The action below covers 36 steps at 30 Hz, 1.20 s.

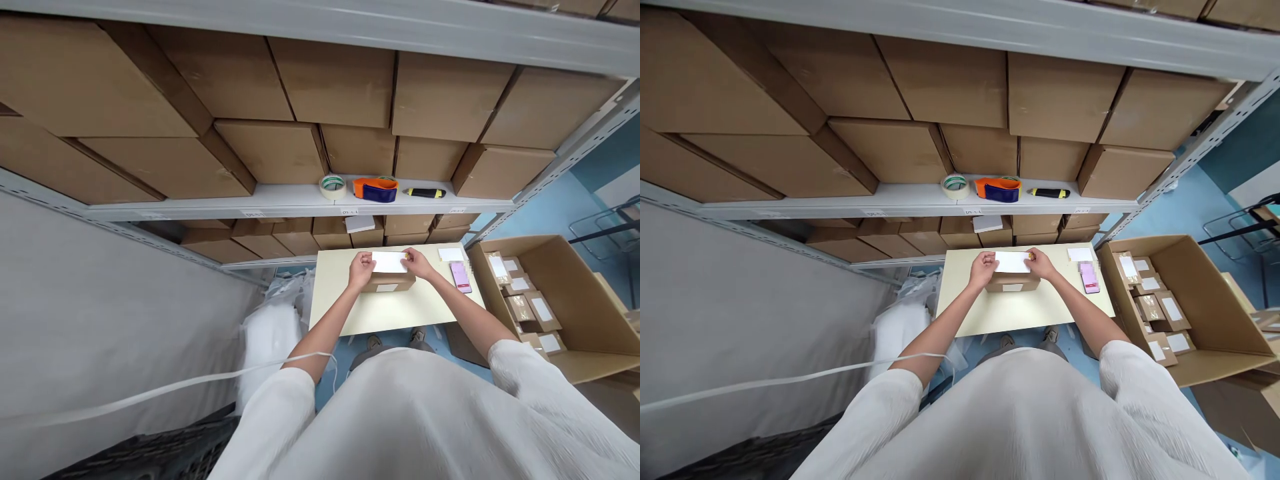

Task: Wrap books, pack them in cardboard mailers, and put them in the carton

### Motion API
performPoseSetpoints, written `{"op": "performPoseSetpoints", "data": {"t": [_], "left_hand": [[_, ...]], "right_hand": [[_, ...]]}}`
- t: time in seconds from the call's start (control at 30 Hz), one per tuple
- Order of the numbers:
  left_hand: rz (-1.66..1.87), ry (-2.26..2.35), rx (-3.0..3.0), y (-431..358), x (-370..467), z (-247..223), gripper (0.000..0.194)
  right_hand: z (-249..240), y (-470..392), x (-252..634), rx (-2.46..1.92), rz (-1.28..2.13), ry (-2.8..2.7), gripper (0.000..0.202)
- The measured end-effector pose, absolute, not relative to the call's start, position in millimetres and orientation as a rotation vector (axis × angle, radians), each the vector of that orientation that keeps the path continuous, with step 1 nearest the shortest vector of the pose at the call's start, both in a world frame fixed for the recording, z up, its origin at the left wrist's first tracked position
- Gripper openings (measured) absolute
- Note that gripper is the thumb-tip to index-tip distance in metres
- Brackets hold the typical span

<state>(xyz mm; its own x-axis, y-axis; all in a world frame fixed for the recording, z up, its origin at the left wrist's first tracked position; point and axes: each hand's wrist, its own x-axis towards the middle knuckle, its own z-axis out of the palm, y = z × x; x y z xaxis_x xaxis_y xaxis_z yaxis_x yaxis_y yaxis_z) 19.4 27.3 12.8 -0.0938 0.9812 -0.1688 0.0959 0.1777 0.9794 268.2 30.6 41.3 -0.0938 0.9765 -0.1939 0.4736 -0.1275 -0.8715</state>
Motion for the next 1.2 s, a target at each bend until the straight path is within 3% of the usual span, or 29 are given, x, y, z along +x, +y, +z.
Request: {"op": "performPoseSetpoints", "data": {"t": [0.17,0.37,1.07,1.2], "left_hand": [[0.969,1.600,1.267,24.9,19.9,0.8,0.027],[0.874,1.652,1.486,22.4,21.6,-10.4,0.040],[0.579,1.745,1.905,14.1,19.5,-6.6,0.038],[0.574,1.533,2.088,9.7,14.1,-3.3,0.045]], "right_hand": [[26.0,26.5,252.4,-1.822,0.995,-1.582,0.043],[13.6,21.5,241.9,-1.942,0.871,-1.707,0.048],[8.7,15.2,233.0,-2.093,0.476,-2.006,0.043],[6.1,3.9,231.9,-1.913,0.403,-2.163,0.041]]}}
